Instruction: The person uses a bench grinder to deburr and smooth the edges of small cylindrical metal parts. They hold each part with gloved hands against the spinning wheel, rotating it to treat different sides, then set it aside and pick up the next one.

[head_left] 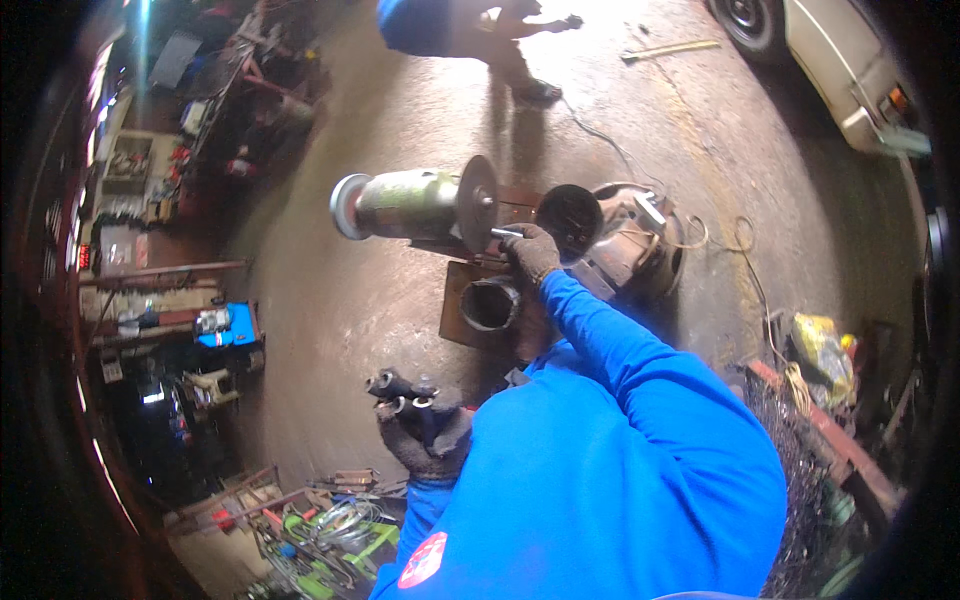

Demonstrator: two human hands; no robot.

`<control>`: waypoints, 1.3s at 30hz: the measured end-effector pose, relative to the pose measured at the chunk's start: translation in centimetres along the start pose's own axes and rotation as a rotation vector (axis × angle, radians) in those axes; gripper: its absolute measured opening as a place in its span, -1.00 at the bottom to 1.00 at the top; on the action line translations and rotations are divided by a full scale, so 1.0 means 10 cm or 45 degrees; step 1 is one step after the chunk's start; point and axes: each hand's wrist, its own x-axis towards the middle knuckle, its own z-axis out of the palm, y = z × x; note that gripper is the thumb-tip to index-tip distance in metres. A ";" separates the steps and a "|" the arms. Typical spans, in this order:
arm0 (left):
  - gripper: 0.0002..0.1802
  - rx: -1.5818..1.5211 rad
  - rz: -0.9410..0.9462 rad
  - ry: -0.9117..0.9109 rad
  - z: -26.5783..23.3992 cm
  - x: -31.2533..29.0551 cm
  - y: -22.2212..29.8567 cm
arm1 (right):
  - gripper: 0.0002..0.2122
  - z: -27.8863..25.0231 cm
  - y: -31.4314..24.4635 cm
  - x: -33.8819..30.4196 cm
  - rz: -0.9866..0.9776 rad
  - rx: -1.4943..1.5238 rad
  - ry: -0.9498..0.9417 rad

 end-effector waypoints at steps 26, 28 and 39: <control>-0.45 -0.107 -0.652 -0.164 -0.47 -0.06 1.02 | -0.73 -2.16 0.78 -1.96 -0.719 1.129 0.252; -0.46 -0.012 -0.492 -0.194 -0.30 -0.15 0.97 | -0.73 -2.30 0.57 -2.24 -0.697 1.114 0.792; -0.53 -0.061 -0.288 -0.140 -0.97 -0.47 1.24 | -0.64 -2.23 0.18 -2.23 -0.767 1.230 0.496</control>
